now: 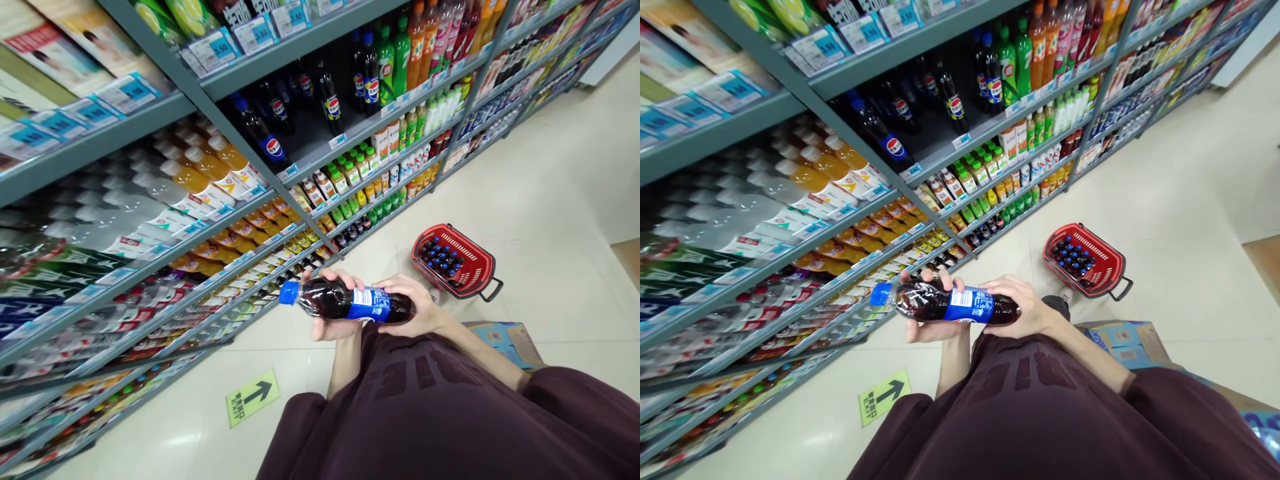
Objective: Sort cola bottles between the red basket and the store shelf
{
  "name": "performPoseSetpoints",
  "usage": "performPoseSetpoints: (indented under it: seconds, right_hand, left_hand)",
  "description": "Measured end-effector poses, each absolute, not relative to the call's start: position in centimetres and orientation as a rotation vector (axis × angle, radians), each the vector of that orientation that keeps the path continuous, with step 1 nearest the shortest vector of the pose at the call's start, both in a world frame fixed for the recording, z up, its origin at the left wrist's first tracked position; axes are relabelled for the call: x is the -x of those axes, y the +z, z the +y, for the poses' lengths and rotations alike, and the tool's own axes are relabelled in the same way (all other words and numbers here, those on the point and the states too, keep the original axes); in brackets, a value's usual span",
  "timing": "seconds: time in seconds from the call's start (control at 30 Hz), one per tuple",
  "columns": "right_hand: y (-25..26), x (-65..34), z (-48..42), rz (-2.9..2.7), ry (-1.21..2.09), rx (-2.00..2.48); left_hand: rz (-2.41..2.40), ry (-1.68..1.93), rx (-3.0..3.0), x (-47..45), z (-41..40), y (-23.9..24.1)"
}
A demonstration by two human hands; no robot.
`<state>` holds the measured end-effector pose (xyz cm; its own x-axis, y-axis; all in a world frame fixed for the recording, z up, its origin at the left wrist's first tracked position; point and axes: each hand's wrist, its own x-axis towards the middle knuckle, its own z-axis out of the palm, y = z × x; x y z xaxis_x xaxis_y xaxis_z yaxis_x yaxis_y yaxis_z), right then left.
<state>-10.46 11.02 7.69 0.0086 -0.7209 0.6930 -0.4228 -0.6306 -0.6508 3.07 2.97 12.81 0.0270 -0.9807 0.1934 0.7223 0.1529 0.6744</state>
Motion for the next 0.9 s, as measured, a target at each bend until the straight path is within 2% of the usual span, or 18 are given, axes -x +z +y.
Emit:
performPoseSetpoints:
  seconds: [0.17, 0.37, 0.7, 0.9]
  right_hand:
    - [9.0, 9.5, 11.7, 1.047, -1.577, 2.038]
    - [10.4, 8.0, 11.8, 1.135, -1.498, 2.083]
    - [8.0, 8.6, 12.0, 1.39, -1.378, 2.416]
    - [7.8, 8.7, 12.0, 1.368, -1.395, 2.597]
  left_hand:
    - [-0.624, -1.482, -0.26, -4.6, 2.6, 11.8]
    - [-0.629, -1.413, -0.284, -5.5, 2.2, 11.8]
    - [-0.76, -1.222, -0.704, -6.0, 2.5, 12.6]
    - [-0.725, -1.245, -0.69, -5.8, 2.4, 12.8]
